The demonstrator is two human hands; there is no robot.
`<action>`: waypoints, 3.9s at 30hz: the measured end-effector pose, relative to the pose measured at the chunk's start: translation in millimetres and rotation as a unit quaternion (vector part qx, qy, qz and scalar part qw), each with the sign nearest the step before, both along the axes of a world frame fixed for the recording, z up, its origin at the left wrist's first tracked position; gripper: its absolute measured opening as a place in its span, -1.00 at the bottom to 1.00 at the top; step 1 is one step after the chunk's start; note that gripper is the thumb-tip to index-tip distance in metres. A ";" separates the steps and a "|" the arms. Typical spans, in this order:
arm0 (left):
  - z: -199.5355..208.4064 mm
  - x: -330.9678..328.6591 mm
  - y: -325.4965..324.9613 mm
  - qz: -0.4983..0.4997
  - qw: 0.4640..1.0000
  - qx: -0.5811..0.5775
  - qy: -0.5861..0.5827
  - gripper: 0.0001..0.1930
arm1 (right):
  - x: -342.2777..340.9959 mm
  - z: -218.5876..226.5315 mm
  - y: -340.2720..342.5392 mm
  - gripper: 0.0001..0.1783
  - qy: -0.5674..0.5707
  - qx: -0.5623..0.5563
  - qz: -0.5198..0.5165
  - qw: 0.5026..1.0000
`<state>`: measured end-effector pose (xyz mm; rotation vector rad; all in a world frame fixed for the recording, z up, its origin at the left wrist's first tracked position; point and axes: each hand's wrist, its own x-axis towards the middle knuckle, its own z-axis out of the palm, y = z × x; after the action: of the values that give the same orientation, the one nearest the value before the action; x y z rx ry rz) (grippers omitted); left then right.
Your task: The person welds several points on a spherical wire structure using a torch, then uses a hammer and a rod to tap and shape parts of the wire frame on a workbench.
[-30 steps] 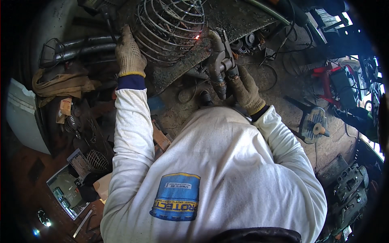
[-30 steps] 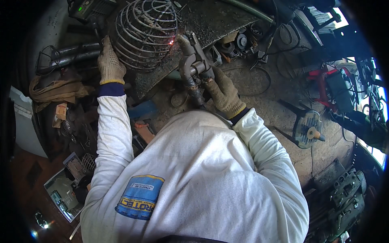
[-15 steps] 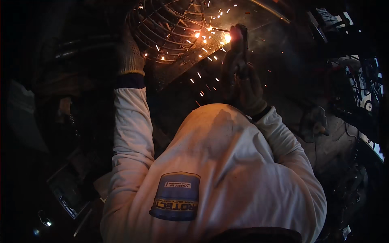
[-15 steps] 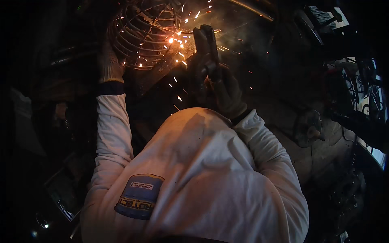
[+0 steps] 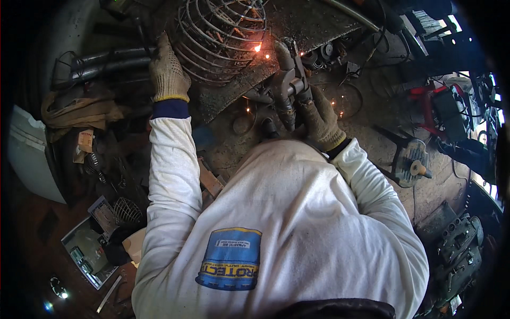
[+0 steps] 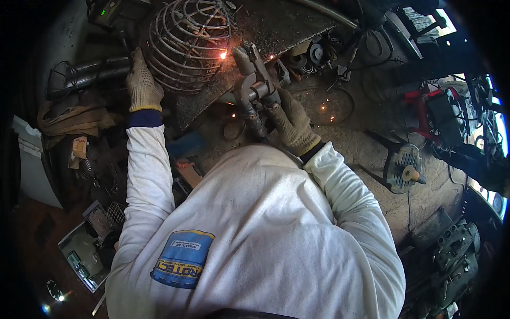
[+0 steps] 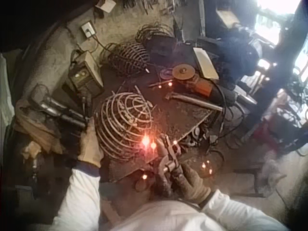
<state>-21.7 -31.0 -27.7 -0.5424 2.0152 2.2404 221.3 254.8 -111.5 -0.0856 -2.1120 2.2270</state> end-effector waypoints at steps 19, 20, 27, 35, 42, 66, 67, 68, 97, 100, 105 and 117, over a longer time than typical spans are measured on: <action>-23.0 -14.2 -15.5 0.009 0.999 0.028 0.045 -0.50 | -8.6 -5.6 -9.9 -0.52 -0.051 -0.073 -0.001 0.996; -21.4 -12.0 -15.2 0.002 0.998 0.037 0.054 -0.49 | -6.5 -8.0 -10.1 -0.52 -0.051 -0.074 0.001 0.996; 21.6 16.6 33.7 -0.015 0.998 0.037 0.041 -0.45 | -1.7 2.6 -3.4 -0.47 0.086 -0.051 -0.042 0.994; 35.2 22.4 37.9 0.030 0.999 -0.028 0.000 -0.35 | -9.3 5.0 -8.2 -0.47 0.214 0.350 -0.117 0.904; 43.1 26.9 47.7 0.083 0.996 -0.023 -0.025 -0.33 | -6.5 -11.7 -1.8 -0.32 0.028 0.043 -0.027 0.998; -42.8 -10.8 -36.0 -0.155 0.808 -0.525 0.219 -0.08 | -3.3 -9.9 -1.5 -0.37 0.064 -0.014 -0.077 0.995; -37.4 -4.4 -34.1 -0.180 0.769 -0.565 0.239 0.08 | -2.3 -12.9 0.2 -0.33 0.073 0.013 -0.074 0.994; -13.9 10.6 -7.8 -0.187 0.690 -0.663 0.223 0.06 | -1.1 -14.4 4.1 -0.33 0.069 0.016 -0.083 0.994; 18.6 23.2 40.6 0.095 0.990 -0.096 0.028 -0.35 | -9.3 -32.4 1.1 -0.21 0.033 0.054 -0.022 0.998; 0.2 5.9 20.0 0.018 0.939 -0.322 0.117 -0.43 | -9.8 -30.7 -0.1 -0.23 0.030 0.058 -0.027 0.998; -11.8 -6.9 13.6 0.079 0.957 -0.267 0.081 -0.55 | -13.7 -24.1 -3.1 -0.31 -0.045 -0.027 -0.010 0.999; -46.7 -17.8 -22.6 -0.120 0.801 -0.500 0.308 -0.29 | -10.5 -14.1 -3.4 -0.38 0.072 -0.013 -0.039 0.997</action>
<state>-39.5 -53.6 -74.4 0.5024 3.2745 1.0837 210.8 251.4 -125.6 -0.0074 -1.9711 2.1474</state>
